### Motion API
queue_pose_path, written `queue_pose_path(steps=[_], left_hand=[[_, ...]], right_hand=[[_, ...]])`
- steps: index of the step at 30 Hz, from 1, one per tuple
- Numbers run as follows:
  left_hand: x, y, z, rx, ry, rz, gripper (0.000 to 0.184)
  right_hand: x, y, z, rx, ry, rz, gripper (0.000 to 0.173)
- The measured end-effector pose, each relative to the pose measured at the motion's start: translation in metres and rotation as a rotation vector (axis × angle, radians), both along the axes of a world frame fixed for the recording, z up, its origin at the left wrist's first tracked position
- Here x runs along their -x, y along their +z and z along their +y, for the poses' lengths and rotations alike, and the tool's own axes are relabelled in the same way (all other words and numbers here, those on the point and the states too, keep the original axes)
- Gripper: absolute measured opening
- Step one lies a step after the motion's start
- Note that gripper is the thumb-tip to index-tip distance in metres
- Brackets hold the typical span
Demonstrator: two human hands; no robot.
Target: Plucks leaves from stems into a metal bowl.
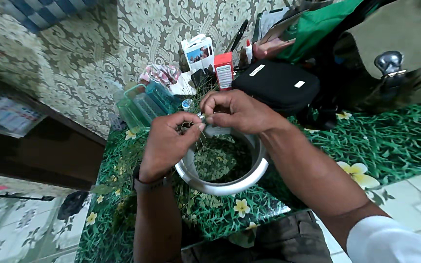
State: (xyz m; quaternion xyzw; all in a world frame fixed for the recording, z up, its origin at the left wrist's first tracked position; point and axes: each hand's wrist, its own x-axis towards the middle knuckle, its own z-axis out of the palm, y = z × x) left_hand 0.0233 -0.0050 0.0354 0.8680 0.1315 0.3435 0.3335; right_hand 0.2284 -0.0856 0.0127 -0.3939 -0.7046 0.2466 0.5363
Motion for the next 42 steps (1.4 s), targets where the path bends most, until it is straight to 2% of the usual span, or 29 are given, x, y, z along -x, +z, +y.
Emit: queue_pose_path(steps=[6, 9, 11, 14, 17, 22, 26, 28, 30, 34, 42], left_hand=[[0.003, 0.002, -0.001, -0.007, 0.005, 0.014, 0.005], [0.003, 0.002, -0.003, -0.010, -0.020, 0.010, 0.005], [0.001, 0.000, -0.004, -0.017, -0.018, 0.014, 0.006], [0.002, 0.000, -0.005, -0.040, 0.008, 0.040, 0.007], [0.001, 0.001, -0.003, -0.020, 0.031, 0.006, 0.005], [-0.004, -0.001, 0.001, 0.113, 0.083, -0.116, 0.006], [-0.004, -0.002, 0.002, 0.164, 0.073, -0.181, 0.005], [-0.005, -0.002, 0.002, 0.165, 0.061, -0.196, 0.005], [-0.005, -0.003, 0.002, 0.160, 0.060, -0.193, 0.005], [-0.005, -0.003, 0.001, 0.162, 0.035, -0.192, 0.006], [-0.002, -0.001, 0.002, 0.149, 0.093, -0.223, 0.007]], right_hand=[[-0.008, -0.002, 0.003, -0.024, 0.035, 0.201, 0.006], [-0.006, -0.001, 0.001, -0.030, 0.027, 0.077, 0.016], [0.001, -0.001, 0.001, -0.023, 0.003, 0.029, 0.012], [0.003, -0.005, 0.008, -0.079, 0.010, 0.157, 0.009], [-0.003, -0.004, 0.008, -0.072, -0.003, 0.311, 0.016], [-0.014, -0.005, 0.008, -0.025, 0.062, 0.294, 0.022], [-0.019, -0.010, 0.011, -0.024, 0.121, 0.173, 0.026], [-0.014, -0.009, 0.006, -0.008, 0.086, 0.122, 0.028], [-0.006, -0.008, 0.004, -0.006, 0.048, 0.138, 0.026], [0.000, -0.008, 0.012, -0.059, 0.040, 0.200, 0.008], [-0.003, -0.008, 0.011, -0.073, 0.054, 0.207, 0.005]])
